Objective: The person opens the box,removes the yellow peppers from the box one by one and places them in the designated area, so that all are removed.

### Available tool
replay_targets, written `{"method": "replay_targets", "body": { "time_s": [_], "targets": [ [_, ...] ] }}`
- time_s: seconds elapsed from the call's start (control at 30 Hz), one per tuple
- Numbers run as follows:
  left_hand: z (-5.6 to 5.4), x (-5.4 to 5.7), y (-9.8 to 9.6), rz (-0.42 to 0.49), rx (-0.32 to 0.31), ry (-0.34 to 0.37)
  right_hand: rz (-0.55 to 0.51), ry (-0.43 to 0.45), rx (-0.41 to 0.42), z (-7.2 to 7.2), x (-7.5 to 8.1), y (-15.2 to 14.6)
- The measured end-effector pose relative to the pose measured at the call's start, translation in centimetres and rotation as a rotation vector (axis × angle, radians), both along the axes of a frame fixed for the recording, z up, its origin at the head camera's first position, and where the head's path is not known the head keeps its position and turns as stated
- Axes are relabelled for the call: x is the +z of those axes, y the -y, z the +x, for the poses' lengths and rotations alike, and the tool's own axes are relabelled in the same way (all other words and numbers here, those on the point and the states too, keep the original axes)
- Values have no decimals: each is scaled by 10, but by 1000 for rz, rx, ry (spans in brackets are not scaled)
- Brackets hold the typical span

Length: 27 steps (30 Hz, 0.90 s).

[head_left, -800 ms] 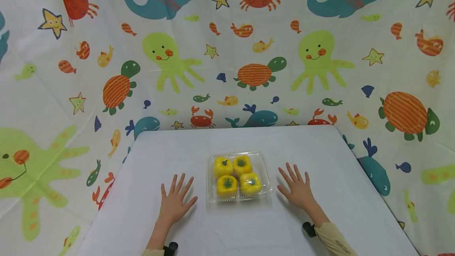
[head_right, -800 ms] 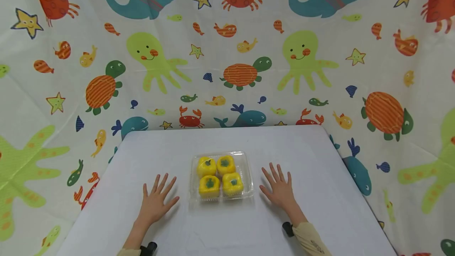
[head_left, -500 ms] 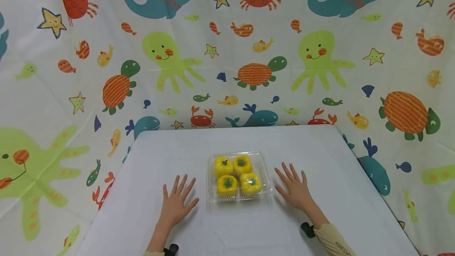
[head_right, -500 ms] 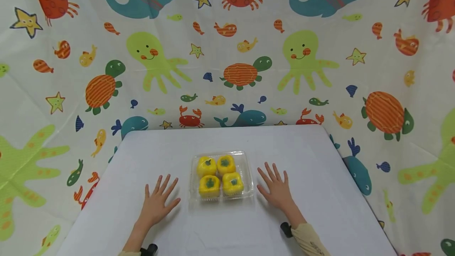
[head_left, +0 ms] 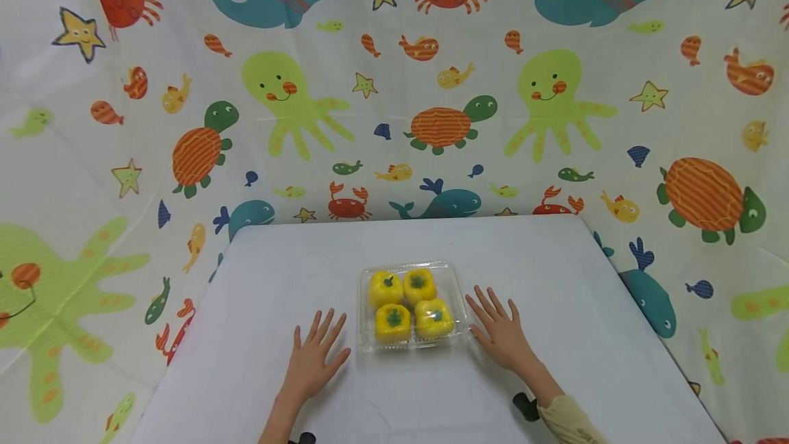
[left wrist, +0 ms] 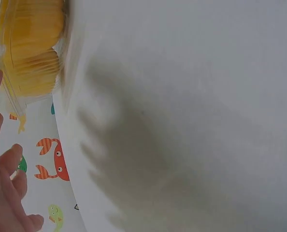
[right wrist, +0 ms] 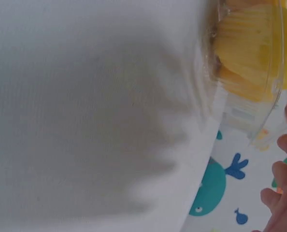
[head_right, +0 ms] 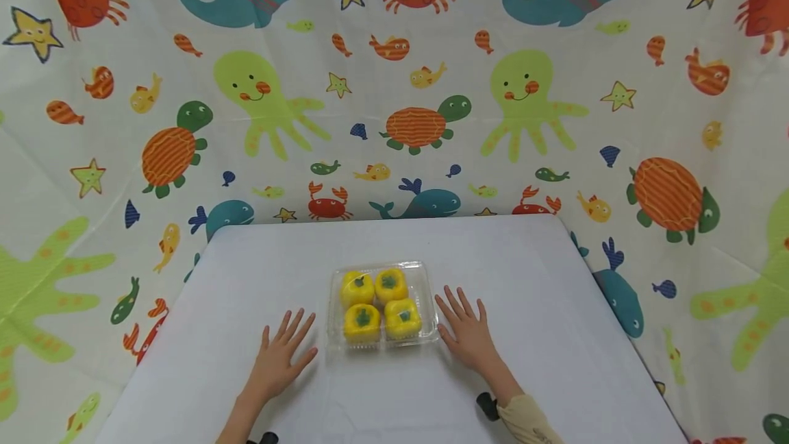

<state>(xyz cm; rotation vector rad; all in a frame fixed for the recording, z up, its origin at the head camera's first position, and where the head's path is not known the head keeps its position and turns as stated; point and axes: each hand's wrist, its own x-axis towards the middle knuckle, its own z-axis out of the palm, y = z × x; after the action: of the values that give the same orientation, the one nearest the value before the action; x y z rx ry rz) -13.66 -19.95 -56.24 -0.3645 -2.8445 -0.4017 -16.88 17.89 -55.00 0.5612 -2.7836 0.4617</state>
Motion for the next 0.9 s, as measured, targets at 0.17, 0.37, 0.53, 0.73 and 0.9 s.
{"method": "replay_targets", "body": {
  "time_s": [0.17, 0.37, 0.53, 0.73, 0.9],
  "targets": [
    [8, 4, -12, 131, -4, 76, -16, -9, -16, 5, 5, 7],
    [18, 5, -24, 316, -17, 141, 1, -48, -1, 10, 12, 11],
    [23, 5, -30, 412, -37, 169, -23, -61, 18, 16, 17, 14],
    [25, 5, -33, 501, -56, 216, -61, -119, 67, 20, 22, 21],
    [26, 5, -37, 610, -46, 258, -60, -154, 96, 20, 24, 30]
  ]
}}
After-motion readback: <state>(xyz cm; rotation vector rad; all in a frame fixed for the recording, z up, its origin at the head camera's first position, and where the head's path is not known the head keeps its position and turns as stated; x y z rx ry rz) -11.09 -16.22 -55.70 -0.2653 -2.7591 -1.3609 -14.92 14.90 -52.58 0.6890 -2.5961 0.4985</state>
